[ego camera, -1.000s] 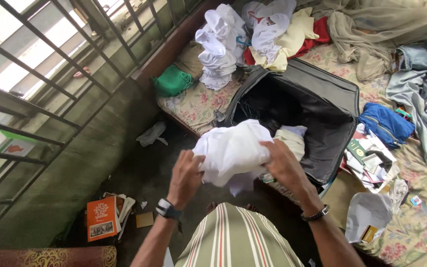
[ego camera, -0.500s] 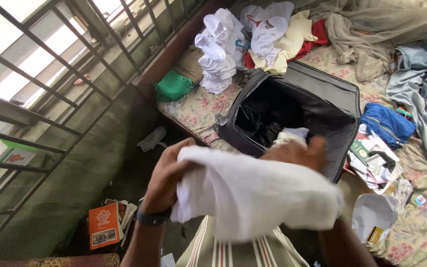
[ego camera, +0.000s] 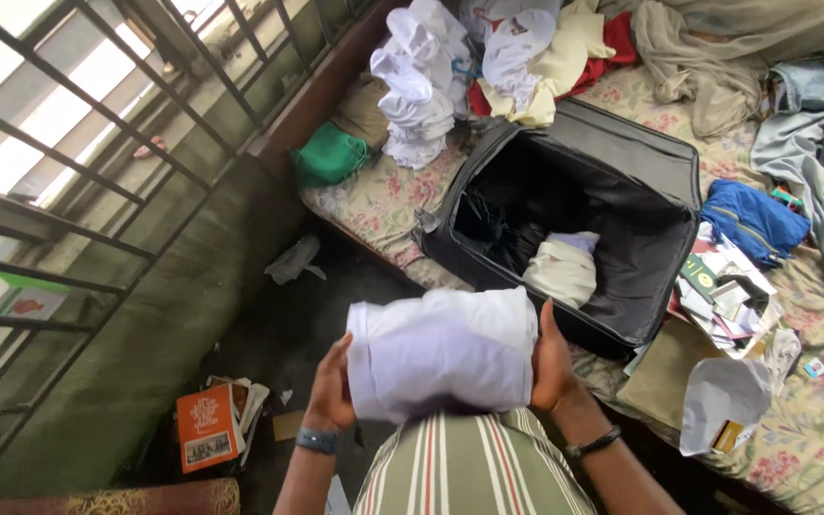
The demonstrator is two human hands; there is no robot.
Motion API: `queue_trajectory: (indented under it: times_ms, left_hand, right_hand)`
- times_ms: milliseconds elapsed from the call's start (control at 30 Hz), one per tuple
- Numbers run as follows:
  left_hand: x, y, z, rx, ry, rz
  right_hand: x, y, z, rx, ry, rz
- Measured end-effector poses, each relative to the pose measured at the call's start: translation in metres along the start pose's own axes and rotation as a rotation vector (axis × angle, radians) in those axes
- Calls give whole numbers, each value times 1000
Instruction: Packing various items of clothing into a suitcase on a bed.
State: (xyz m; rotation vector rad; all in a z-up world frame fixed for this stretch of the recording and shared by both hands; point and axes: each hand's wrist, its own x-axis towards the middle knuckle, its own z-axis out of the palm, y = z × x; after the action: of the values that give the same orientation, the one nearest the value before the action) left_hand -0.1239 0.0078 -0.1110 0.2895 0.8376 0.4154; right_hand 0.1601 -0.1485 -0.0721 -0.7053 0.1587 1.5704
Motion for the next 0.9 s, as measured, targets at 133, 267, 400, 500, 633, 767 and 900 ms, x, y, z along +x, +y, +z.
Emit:
queue_trajectory:
  times_ms: [133,267,400,500,633,767,900]
  left_hand:
    - [14,1,-4,84,-92,114]
    - [-7,5,49,634,233,496]
    - [-16,1,77,1227,376,1048]
    - [-15,1,81,1364,260,1068]
    - [5,1,49,1622,74,933]
    - [-26,33,103,1817,125,1182]
    - [-54,57,125,1687,-3,1558]
  right_hand:
    - [12,-19,-4,-327,87,162]
    - [29,-17,-37,-876,225,-66]
    - [7,-15,3,-1221,264,-541]
    - [4,-18,6,-1527,52,-716]
    - [-11,-24,29,-1502,254,-393]
    - [-15,-45,25,-2055,430,-797]
    - [-45,-76,67,-1911,-92,-1238]
